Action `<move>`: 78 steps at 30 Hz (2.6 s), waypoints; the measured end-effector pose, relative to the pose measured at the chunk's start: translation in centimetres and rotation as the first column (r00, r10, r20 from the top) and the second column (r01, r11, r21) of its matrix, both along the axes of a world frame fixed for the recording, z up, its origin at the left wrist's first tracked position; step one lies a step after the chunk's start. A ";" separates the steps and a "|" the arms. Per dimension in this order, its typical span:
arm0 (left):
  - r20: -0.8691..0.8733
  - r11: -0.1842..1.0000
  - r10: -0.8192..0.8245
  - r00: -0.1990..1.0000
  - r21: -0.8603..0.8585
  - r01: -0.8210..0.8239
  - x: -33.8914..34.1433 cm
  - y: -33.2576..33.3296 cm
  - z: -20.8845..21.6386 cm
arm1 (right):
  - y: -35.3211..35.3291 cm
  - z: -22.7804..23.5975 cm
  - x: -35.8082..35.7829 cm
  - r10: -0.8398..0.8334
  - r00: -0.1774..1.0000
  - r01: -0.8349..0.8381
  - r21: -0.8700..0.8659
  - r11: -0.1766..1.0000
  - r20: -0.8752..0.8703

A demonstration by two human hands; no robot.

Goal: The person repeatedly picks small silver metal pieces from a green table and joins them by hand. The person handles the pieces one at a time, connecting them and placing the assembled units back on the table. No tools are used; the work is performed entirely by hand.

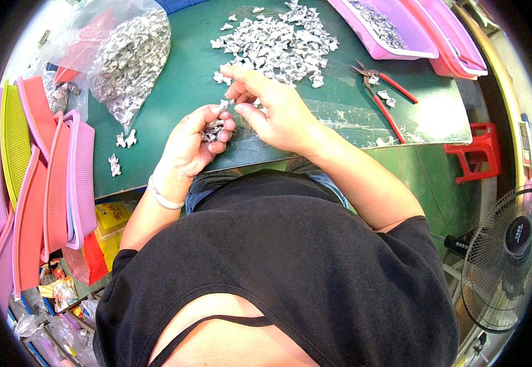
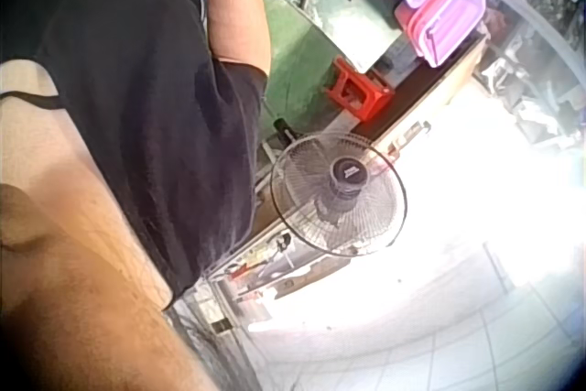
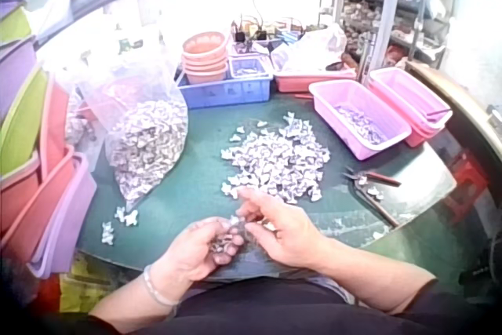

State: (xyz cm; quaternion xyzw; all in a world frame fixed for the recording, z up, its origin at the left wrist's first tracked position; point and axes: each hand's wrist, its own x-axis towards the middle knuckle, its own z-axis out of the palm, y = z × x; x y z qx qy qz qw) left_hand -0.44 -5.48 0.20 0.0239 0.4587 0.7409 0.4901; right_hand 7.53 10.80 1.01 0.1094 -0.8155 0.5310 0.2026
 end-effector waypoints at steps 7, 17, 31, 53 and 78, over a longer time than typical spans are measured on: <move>0.042 0.999 0.040 0.998 0.002 -0.040 -0.2 0.0 -0.1 | 0.0 -0.3 0.0 0.036 0.999 -0.033 -0.099 0.995 0.027; 0.036 0.987 0.122 0.992 0.103 -0.125 -0.7 -0.4 -0.8 | 1.3 0.0 0.1 -0.077 0.997 0.076 0.111 0.991 0.005; 0.129 0.974 0.103 0.986 0.190 -0.127 -1.3 -0.5 -1.4 | 1.4 -0.9 -0.3 -0.206 0.978 0.181 0.661 0.728 -0.041; -0.062 0.998 -0.045 0.997 -0.052 0.042 0.1 0.6 0.4 | 0.7 0.3 -0.3 -0.022 0.998 0.015 0.116 0.993 0.065; -0.008 1.000 -0.019 1.000 0.019 0.019 0.2 0.5 0.4 | 0.6 0.4 0.5 0.039 0.998 -0.038 -0.014 0.999 0.048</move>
